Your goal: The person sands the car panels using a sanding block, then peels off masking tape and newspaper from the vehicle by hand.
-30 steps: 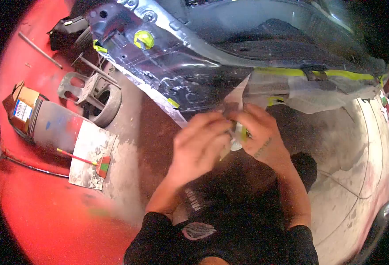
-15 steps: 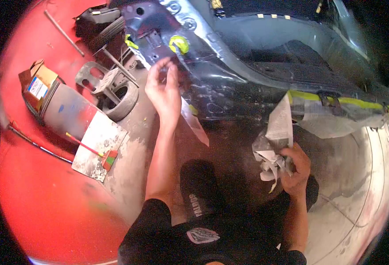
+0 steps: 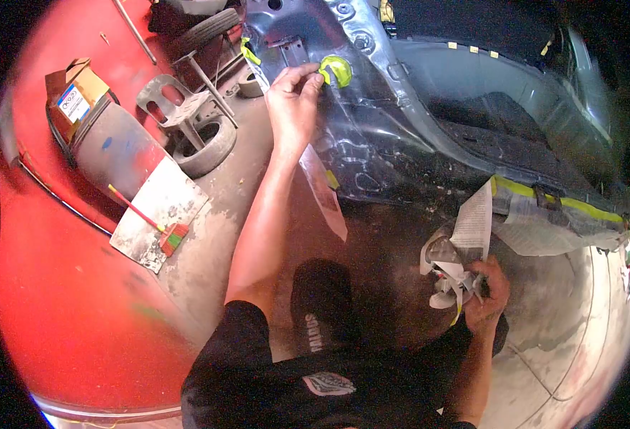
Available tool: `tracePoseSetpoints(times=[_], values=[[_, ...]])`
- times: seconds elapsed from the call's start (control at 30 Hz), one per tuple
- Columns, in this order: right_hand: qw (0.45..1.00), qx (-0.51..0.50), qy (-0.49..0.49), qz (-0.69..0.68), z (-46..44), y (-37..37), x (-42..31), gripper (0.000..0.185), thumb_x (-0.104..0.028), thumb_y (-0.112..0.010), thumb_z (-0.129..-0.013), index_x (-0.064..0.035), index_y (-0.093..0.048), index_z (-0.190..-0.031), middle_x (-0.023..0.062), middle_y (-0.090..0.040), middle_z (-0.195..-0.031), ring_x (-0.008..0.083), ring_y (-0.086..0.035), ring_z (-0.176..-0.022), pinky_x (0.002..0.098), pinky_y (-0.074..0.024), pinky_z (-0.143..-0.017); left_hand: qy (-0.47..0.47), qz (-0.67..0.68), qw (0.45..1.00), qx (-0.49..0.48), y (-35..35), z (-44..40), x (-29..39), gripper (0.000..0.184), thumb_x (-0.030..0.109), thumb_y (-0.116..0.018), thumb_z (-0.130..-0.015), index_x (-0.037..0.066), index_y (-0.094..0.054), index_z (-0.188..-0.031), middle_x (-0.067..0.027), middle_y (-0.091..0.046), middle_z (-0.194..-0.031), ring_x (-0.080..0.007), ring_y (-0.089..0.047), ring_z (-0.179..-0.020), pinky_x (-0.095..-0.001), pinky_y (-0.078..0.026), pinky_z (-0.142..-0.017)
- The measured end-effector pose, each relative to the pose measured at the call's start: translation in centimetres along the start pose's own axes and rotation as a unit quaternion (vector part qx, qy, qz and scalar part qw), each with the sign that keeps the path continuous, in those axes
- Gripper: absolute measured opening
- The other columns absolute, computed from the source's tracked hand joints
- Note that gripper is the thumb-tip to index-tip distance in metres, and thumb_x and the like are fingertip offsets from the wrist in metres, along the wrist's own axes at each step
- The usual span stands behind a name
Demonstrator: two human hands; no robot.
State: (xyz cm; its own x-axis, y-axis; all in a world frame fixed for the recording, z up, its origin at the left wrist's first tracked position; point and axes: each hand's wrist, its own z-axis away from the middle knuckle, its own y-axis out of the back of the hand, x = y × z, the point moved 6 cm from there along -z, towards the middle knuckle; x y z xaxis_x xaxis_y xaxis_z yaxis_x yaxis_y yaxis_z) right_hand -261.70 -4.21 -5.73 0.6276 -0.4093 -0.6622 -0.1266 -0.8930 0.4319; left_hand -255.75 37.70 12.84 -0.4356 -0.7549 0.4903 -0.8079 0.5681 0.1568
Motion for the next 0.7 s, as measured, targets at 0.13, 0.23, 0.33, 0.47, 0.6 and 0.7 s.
tracePoseSetpoints(times=[0.13,0.23,0.33,0.47,0.6,0.7], values=[[1.000,-0.018,-0.016,-0.016,-0.8,-0.3,-1.7,0.033,-0.033,-0.069,-0.082,-0.0038,-0.066,-0.098,0.0154,-0.068,-0.100,0.0327,-0.067,-0.095,0.0397,-0.0501,-0.087,-0.027,-0.027,0.999,-0.030,0.2,-0.8,-0.3,0.014,0.004,-0.068,-0.086,-0.002,-0.071,-0.098,-0.0119,-0.068,-0.087,-0.0195,-0.065,-0.077,-0.0322,-0.051,-0.073],[1.000,-0.012,-0.015,-0.001,-0.7,-0.5,-1.2,0.032,-0.030,-0.069,-0.081,-0.0038,-0.067,-0.099,0.0146,-0.068,-0.097,0.0319,-0.067,-0.092,0.0396,-0.0501,-0.085,-0.076,-0.073,0.994,-0.036,0.1,-1.1,0.7,0.010,0.005,-0.065,-0.088,-0.003,-0.068,-0.093,-0.0148,-0.065,-0.086,-0.0261,-0.064,-0.078,-0.0358,-0.051,-0.072],[0.999,-0.007,0.031,-0.003,-1.2,-0.9,-2.6,0.021,-0.011,-0.062,-0.080,-0.0028,-0.064,-0.098,0.0107,-0.064,-0.092,0.0235,-0.062,-0.085,0.0322,-0.0472,-0.079,-0.112,-0.101,0.988,-0.016,-0.1,-0.6,1.1,0.007,0.004,-0.061,-0.089,-0.003,-0.063,-0.090,-0.0176,-0.062,-0.085,-0.0332,-0.062,-0.080,-0.0397,-0.050,-0.073],[1.000,-0.017,0.013,-0.018,-1.1,-0.9,-1.6,0.029,-0.016,-0.066,-0.073,-0.0036,-0.067,-0.099,0.0140,-0.067,-0.092,0.0311,-0.066,-0.088,0.0386,-0.0503,-0.082,-0.112,-0.098,0.989,0.005,-0.1,1.3,0.9,0.005,0.002,-0.058,-0.089,-0.003,-0.060,-0.090,-0.0187,-0.060,-0.085,-0.0371,-0.060,-0.083,-0.0420,-0.049,-0.074],[0.999,-0.026,-0.004,-0.026,-1.2,-1.2,-1.3,0.030,-0.014,-0.065,-0.072,-0.0040,-0.066,-0.100,0.0142,-0.066,-0.093,0.0294,-0.066,-0.087,0.0372,-0.0505,-0.080,-0.071,-0.042,0.995,0.047,1.1,1.7,0.3,0.007,0.004,-0.061,-0.090,-0.002,-0.062,-0.093,-0.0175,-0.063,-0.089,-0.0312,-0.065,-0.084,-0.0389,-0.050,-0.076],[0.999,-0.028,0.023,-0.039,-1.7,-1.5,-2.8,0.029,-0.010,-0.063,-0.074,-0.0032,-0.065,-0.102,0.0128,-0.066,-0.095,0.0261,-0.064,-0.088,0.0350,-0.0495,-0.081,-0.064,-0.025,0.997,0.031,1.3,0.6,0.8,0.014,0.006,-0.064,-0.090,-0.003,-0.068,-0.099,-0.0161,-0.068,-0.093,-0.0272,-0.067,-0.084,-0.0351,-0.051,-0.078]])
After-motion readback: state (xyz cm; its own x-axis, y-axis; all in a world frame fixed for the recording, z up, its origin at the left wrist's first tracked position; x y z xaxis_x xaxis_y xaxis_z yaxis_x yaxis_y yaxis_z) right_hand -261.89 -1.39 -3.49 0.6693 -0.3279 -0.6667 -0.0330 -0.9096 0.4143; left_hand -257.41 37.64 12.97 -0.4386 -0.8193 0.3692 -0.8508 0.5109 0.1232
